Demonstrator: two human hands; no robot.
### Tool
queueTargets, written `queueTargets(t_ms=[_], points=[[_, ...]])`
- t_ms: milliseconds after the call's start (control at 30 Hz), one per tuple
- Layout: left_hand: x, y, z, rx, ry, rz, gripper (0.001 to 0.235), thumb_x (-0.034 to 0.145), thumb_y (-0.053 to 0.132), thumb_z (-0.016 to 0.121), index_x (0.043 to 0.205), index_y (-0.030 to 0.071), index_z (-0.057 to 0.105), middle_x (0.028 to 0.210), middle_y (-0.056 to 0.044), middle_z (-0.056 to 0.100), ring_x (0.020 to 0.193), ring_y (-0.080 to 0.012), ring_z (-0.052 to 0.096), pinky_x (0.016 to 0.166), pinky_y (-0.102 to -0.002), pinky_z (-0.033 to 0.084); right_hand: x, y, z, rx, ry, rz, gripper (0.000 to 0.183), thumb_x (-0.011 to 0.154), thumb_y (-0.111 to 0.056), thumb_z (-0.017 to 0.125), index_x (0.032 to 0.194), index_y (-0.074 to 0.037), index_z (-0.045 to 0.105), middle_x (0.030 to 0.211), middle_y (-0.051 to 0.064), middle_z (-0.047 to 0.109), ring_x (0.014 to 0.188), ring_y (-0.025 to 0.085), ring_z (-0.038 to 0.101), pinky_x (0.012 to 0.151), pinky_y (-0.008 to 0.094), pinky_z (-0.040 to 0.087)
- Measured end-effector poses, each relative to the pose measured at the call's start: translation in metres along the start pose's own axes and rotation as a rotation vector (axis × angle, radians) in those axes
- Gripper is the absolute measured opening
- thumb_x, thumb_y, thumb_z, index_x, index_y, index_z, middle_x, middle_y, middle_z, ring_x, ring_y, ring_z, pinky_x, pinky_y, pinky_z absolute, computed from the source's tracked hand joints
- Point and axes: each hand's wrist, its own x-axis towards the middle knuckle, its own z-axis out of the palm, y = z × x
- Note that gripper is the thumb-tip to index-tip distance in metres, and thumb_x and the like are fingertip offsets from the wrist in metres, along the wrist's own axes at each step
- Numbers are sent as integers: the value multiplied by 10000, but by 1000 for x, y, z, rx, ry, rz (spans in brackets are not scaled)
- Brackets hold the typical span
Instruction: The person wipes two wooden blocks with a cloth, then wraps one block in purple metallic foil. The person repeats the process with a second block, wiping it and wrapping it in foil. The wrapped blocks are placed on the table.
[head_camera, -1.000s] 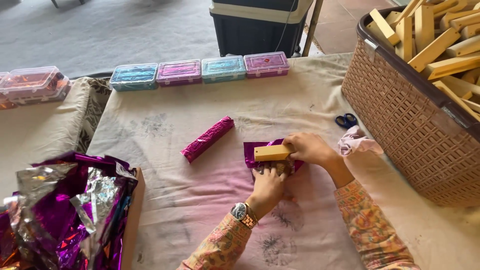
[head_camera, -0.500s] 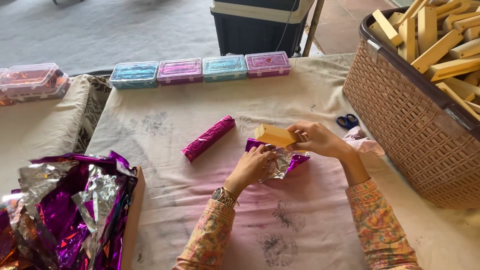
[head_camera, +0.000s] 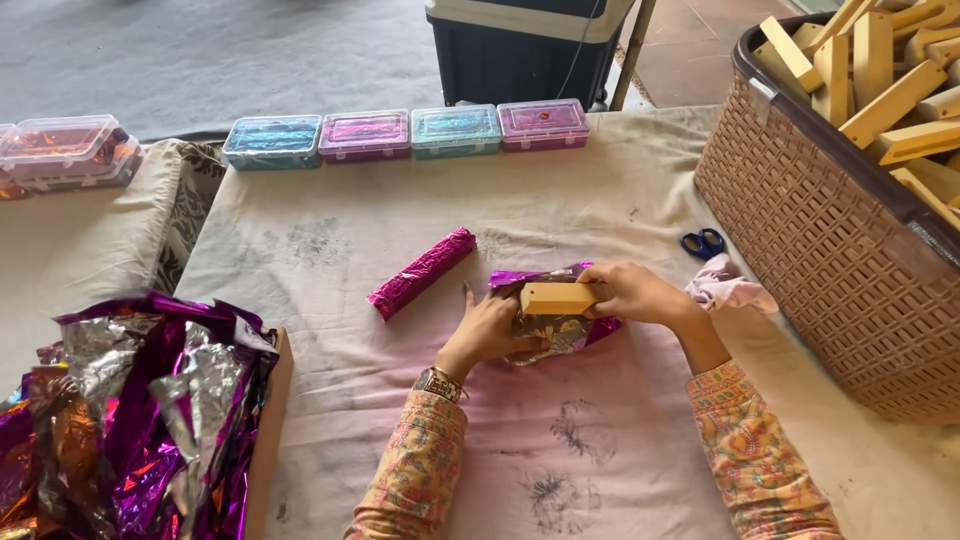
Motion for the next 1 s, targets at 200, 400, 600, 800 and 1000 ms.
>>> queueTargets(t_ms=[200, 400, 600, 800, 1000], points=[[-3, 15, -31, -66, -105, -157, 929, 627, 582, 870, 1338, 53, 591, 1190, -110, 708, 1210, -295, 641, 1219, -709, 192, 2, 4, 8, -76, -28, 72, 522, 703, -264, 876, 1146, -54, 697, 1035, 128, 741, 969, 293, 694, 863, 400, 548], [-8, -2, -31, -66, 144, 43, 783, 589, 455, 930, 1249, 109, 691, 1127, -114, 667, 1165, -316, 594, 1036, -511, 426, 1, -16, 6, -52, -52, 89, 555, 659, -229, 867, 1166, -57, 719, 1104, 118, 745, 1013, 273, 714, 907, 363, 557], [-5, 14, -35, 50, 74, 38, 448, 708, 358, 892, 1061, 112, 765, 963, -84, 765, 932, -269, 734, 874, -421, 552, 4, -39, 16, 50, -15, -44, 553, 672, -287, 885, 1144, -44, 729, 1120, 130, 744, 1034, 271, 703, 913, 367, 554], [-6, 15, -35, -20, 142, 42, 411, 678, 269, 896, 1055, 146, 789, 918, -73, 765, 823, -258, 742, 765, -410, 580, 0, -31, 0, 50, -123, -17, 631, 629, -232, 900, 1192, -36, 693, 1121, 134, 740, 1030, 260, 702, 902, 361, 548], [-12, 35, -53, -9, 96, 42, 572, 666, 289, 923, 1119, 80, 644, 939, -100, 750, 860, -296, 728, 742, -427, 558, -3, -19, -8, 81, -165, 95, 554, 678, -242, 874, 1182, -85, 708, 1070, 97, 775, 943, 221, 727, 845, 348, 570]])
